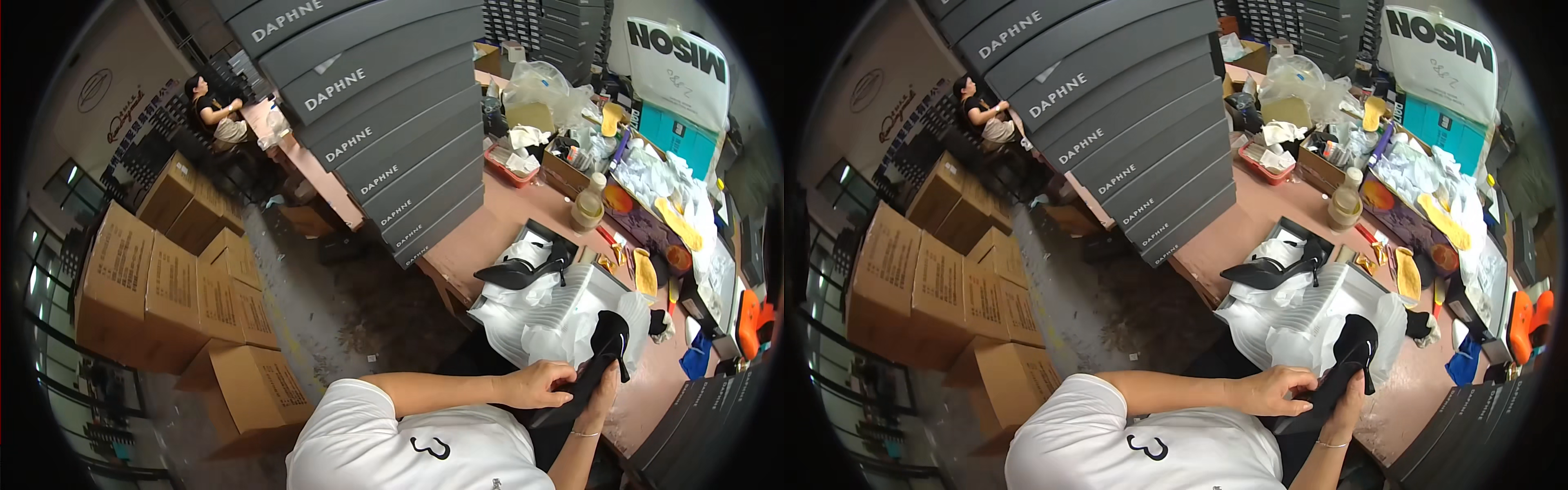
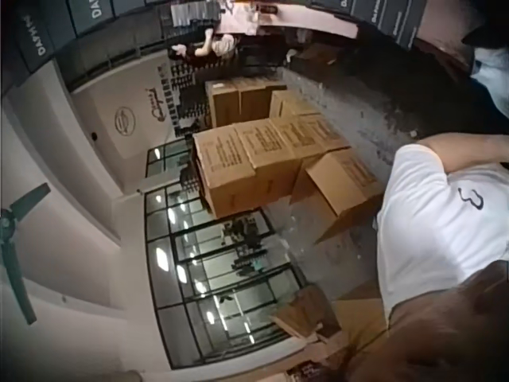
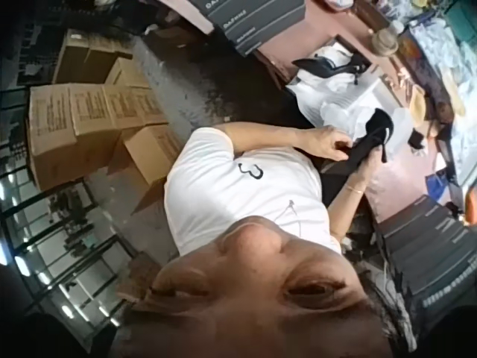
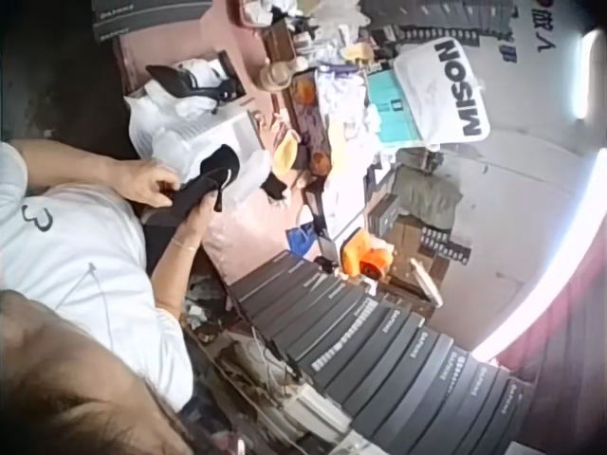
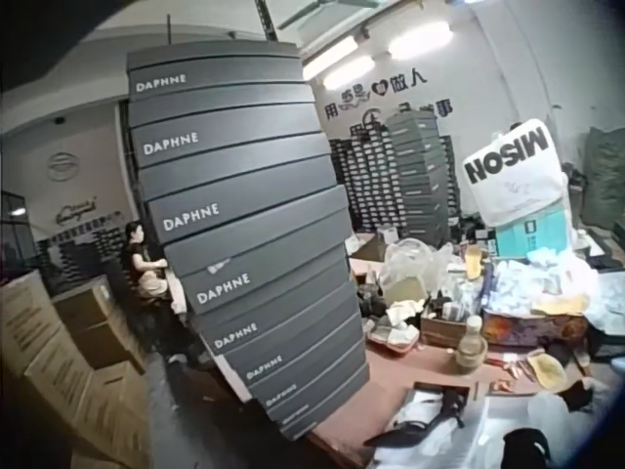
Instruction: Packaging pairs of black high-heeled shoes into boxes using protective paper and bags.
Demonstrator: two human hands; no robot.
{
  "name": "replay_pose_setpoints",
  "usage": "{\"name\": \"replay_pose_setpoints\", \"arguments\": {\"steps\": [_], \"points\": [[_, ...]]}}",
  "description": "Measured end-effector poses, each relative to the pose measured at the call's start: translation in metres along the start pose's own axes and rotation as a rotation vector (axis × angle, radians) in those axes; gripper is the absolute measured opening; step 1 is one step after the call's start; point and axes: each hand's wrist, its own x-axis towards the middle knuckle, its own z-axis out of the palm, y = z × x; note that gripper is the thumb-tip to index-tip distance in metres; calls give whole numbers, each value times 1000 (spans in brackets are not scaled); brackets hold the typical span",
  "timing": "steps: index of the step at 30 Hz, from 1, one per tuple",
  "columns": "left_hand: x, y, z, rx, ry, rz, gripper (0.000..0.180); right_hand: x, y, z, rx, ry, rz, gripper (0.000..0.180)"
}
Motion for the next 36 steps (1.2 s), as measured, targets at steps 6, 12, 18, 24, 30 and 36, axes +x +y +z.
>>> {"name": "replay_pose_setpoints", "arguments": {"steps": [6,12,18,24,30,36], "points": [[-1,4,-6,-260,-139,-136,18,-1,8,-14,6,-48,21,42],[6,7,-2,-135,-106,-67,33,-11,-16,-2,-93,228,118,30],[-12,5,0,-308,-14,-75,24,-2,-5,6,123,37,265,48],[-4,8,8,-304,-61,-121,21,-10,1,-11,174,-18,199,54],[-5,1,15,-344,-33,-201,18,-18,-17,-6,105,-38,161,40],[-13,-2,25,-603,24,-331,19,-13,-10,-19,82,-166,74,35]]}}
